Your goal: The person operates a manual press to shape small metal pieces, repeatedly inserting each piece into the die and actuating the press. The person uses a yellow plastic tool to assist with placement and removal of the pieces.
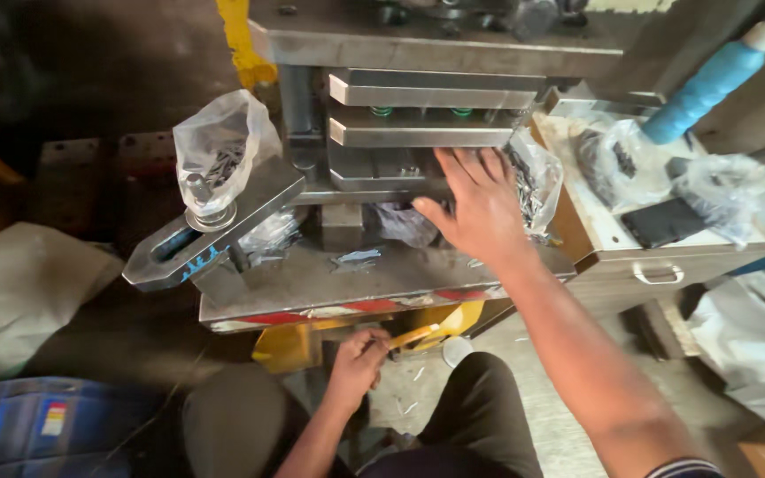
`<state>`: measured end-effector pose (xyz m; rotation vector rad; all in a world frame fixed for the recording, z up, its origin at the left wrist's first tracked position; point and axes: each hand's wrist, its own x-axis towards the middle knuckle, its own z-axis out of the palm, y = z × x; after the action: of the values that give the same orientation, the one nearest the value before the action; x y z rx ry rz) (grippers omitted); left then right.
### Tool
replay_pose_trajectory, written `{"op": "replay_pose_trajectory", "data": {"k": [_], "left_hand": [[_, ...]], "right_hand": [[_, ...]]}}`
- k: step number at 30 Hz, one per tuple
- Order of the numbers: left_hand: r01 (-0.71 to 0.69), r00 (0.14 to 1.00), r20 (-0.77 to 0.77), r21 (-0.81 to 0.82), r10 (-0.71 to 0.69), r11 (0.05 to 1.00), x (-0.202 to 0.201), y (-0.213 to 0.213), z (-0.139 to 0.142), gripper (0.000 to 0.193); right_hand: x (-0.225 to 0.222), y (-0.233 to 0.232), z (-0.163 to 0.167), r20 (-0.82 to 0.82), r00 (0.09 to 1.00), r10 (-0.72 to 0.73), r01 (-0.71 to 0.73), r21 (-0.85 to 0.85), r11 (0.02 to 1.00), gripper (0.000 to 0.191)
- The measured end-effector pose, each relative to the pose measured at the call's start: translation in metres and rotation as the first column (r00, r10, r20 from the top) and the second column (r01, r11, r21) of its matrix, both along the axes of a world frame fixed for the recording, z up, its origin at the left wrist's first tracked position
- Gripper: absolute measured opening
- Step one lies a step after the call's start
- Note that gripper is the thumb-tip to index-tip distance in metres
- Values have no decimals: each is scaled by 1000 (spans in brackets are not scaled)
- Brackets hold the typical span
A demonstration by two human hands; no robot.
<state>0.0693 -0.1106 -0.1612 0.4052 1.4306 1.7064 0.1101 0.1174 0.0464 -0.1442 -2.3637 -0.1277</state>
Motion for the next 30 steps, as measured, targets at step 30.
{"op": "replay_pose_trajectory", "data": {"k": [30], "left_hand": [[119, 991, -87, 279, -98, 953, 7, -14, -27, 8]], "right_hand": [[-2, 3, -14, -93, 969, -229, 224, -64, 972, 17]]}}
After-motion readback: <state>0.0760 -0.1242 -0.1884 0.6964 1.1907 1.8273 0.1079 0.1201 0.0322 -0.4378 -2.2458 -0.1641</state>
